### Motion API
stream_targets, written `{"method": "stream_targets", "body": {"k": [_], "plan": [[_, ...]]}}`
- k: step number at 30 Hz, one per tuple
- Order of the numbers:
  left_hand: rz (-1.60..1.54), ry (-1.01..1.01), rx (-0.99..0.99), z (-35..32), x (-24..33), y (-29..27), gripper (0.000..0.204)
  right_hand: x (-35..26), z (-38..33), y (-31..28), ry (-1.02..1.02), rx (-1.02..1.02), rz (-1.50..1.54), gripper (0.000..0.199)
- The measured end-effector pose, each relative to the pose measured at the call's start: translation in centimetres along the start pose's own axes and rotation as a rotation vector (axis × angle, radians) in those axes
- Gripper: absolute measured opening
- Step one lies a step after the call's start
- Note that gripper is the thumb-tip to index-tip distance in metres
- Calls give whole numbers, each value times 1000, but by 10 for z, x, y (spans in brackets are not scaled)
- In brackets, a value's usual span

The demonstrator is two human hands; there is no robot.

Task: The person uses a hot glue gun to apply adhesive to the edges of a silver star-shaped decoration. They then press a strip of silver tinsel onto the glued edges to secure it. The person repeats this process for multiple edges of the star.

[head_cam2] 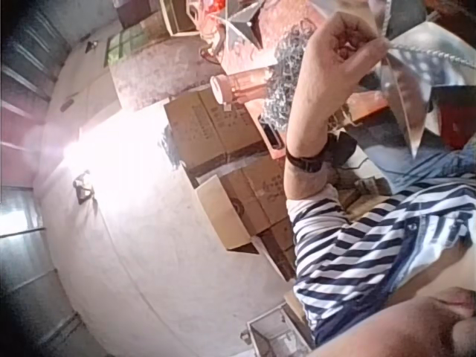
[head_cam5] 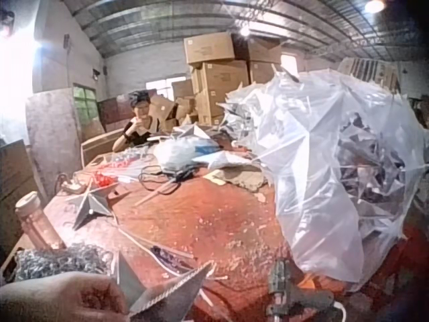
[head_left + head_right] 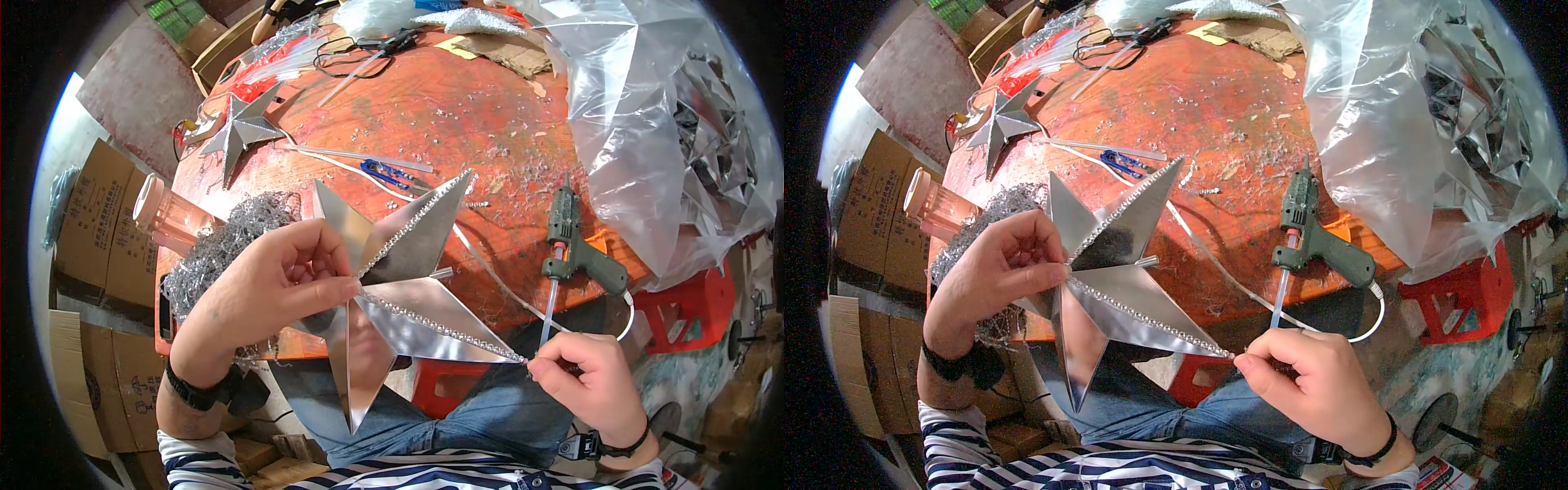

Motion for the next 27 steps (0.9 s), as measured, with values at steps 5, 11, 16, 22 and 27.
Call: {"method": "stream_targets", "body": {"k": [5, 11, 16, 22, 27], "plan": [[0, -11, -15, 1, -3, -3, 18, -4, -1, -1, 3, 2, -36, 15], [-30, -6, -37, 2, -4, -3, 17, -6, -1, 0, -33, 16, -65, 14], [-67, -12, -52, 1, -4, -3, 16, -9, -1, 0, -60, 12, -67, 14], [-45, 0, -47, 2, -5, -2, 16, -9, -1, 0, -82, -4, -78, 14], [-43, 4, -41, 2, -5, -2, 15, -11, 0, 0, -130, -2, -91, 14]]}}
Point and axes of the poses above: each hand's wrist, its own z-axis towards the middle knuckle, its own y-axis out of the palm, x = y × z, the point moved 5 cm from there along z, towards the middle knuckle, and after that the axes turned 4 degrees about x, right-handed, at the moved point
